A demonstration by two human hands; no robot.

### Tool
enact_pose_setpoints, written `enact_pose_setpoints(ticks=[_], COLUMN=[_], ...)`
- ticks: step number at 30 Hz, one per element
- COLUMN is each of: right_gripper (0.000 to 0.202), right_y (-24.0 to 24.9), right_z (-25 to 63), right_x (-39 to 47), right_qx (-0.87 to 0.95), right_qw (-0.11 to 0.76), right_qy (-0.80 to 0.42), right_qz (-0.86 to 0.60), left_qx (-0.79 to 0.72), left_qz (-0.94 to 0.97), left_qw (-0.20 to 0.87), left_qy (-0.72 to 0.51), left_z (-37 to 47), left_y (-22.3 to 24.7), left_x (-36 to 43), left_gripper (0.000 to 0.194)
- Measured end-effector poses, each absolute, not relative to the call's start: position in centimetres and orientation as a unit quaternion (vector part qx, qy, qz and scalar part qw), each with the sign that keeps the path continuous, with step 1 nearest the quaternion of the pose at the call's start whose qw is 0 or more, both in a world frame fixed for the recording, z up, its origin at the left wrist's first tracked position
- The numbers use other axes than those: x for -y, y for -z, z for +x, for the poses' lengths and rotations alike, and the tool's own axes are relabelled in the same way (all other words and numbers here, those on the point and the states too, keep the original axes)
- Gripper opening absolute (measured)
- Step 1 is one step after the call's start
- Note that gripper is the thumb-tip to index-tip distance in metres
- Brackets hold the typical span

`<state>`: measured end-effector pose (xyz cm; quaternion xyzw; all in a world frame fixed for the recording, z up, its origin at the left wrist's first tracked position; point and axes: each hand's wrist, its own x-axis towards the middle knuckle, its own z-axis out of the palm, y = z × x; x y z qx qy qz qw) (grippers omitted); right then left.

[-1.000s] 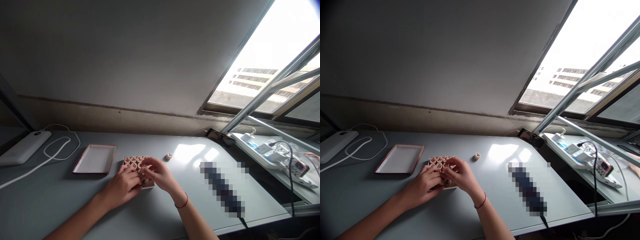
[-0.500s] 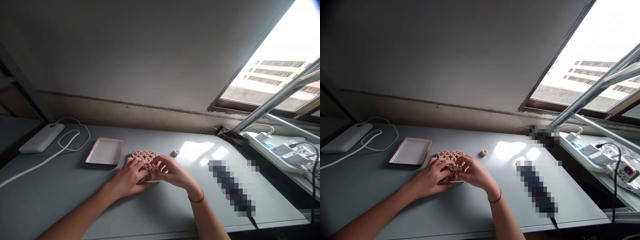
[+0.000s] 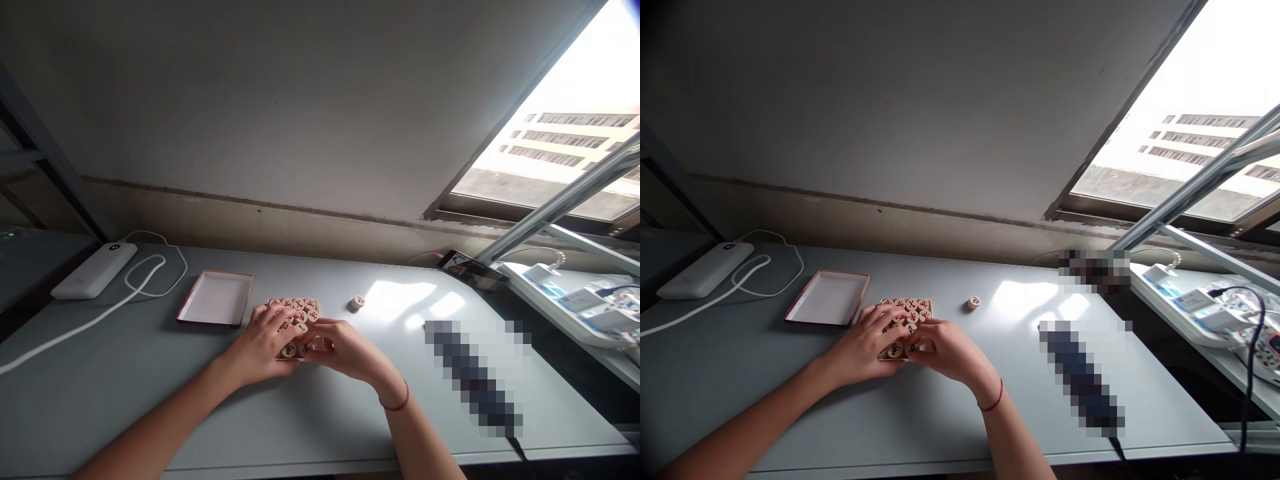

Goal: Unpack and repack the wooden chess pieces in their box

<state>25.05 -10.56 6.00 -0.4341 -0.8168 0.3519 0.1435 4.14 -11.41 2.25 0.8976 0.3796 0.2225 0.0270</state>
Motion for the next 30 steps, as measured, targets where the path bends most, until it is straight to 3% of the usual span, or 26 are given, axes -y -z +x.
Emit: enact_pose_setpoints(ticks=[5,10,13,15,18,22,26,30], right_gripper=[0.004,0.028,0.042,0.046,0.035,0.032,0.023,0.020], right_y=[-5.7,-4.9,-3.6,-2.5,-1.3,-2.0,-5.0,-7.3], right_z=[25.3,28.2,30.0,30.8,31.1,30.9,30.0,28.7], right_x=[10.0,7.8,6.4,5.7,5.0,5.3,7.2,9.2], right_qx=[0.821,0.765,0.717,0.710,0.716,0.716,0.744,0.774], right_qw=[0.179,0.262,0.219,0.163,0.124,0.161,0.216,0.187], right_qy=[-0.340,-0.198,-0.080,-0.068,-0.092,-0.128,-0.300,-0.423], right_qz=[-0.421,-0.554,-0.657,-0.681,-0.680,-0.667,-0.557,-0.433], left_qx=[-0.386,-0.375,-0.356,-0.352,-0.348,-0.342,-0.346,-0.372], left_qz=[0.897,0.902,0.914,0.919,0.921,0.922,0.915,0.898], left_qw=[0.034,0.023,0.009,-0.003,-0.018,-0.021,0.006,0.023], left_qy=[-0.213,-0.212,-0.193,-0.179,-0.175,-0.183,-0.206,-0.234], left_z=[4.3,5.5,6.5,6.9,7.1,6.9,6.5,6.2], left_y=[-2.4,-2.8,-2.5,-2.0,-1.5,-1.4,-1.7,-1.9], left_x=[11.6,11.9,12.0,12.0,12.0,12.0,12.0,11.8], left_gripper=[0.026,0.033,0.025,0.019,0.019,0.019,0.027,0.041])
